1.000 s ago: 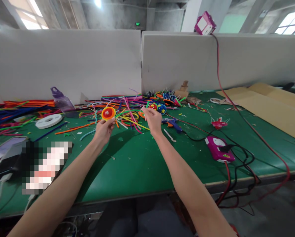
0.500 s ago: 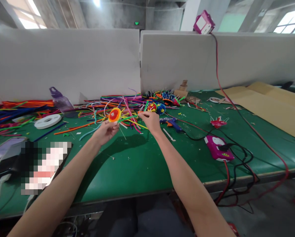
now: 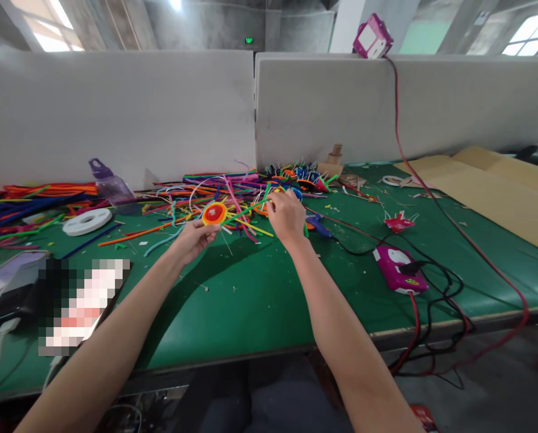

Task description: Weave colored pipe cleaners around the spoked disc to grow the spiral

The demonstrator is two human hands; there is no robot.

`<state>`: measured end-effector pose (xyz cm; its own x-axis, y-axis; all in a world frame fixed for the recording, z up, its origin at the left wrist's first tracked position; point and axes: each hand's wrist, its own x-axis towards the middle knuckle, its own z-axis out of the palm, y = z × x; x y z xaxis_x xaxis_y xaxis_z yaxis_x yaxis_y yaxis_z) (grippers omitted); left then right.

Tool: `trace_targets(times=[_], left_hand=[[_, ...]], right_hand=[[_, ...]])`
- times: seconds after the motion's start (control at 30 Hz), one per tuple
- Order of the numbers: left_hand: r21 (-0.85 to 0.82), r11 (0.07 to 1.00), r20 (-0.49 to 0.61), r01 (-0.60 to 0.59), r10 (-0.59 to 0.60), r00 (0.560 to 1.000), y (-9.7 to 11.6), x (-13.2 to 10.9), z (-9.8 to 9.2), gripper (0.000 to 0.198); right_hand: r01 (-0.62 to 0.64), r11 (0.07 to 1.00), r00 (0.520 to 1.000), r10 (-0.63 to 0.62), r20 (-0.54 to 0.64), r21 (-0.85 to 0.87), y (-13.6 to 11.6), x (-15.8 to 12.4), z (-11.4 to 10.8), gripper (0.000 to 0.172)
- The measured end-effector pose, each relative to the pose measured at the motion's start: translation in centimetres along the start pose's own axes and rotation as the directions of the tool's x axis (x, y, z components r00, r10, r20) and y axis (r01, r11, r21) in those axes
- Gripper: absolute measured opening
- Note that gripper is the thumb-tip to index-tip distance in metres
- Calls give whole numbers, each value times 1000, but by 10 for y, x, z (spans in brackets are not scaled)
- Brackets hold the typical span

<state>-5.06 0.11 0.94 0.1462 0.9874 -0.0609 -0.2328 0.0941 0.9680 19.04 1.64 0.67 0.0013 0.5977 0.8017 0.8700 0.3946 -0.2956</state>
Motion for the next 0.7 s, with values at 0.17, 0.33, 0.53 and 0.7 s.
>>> trace_targets(times=[0.17,0.33,0.53,0.7], left_hand=[[84,996,7,27,-28,1000,0,-2,0,17],[228,972,155,65,-102,983,1,-9,5,16],[292,956,240,-9,-64,969,-2,-10,5,16],[362,921,234,-146,62,970,-6,-8,6,16]], right_hand=[[7,999,1000,-7,-12,36,1,1,0,23],[-27,997,999,30,-41,68,-8,2,-5,21],[-54,990,995,64,-74,128,-8,4,-2,18],[-148,938,985,168,-38,313,-7,6,-2,25]])
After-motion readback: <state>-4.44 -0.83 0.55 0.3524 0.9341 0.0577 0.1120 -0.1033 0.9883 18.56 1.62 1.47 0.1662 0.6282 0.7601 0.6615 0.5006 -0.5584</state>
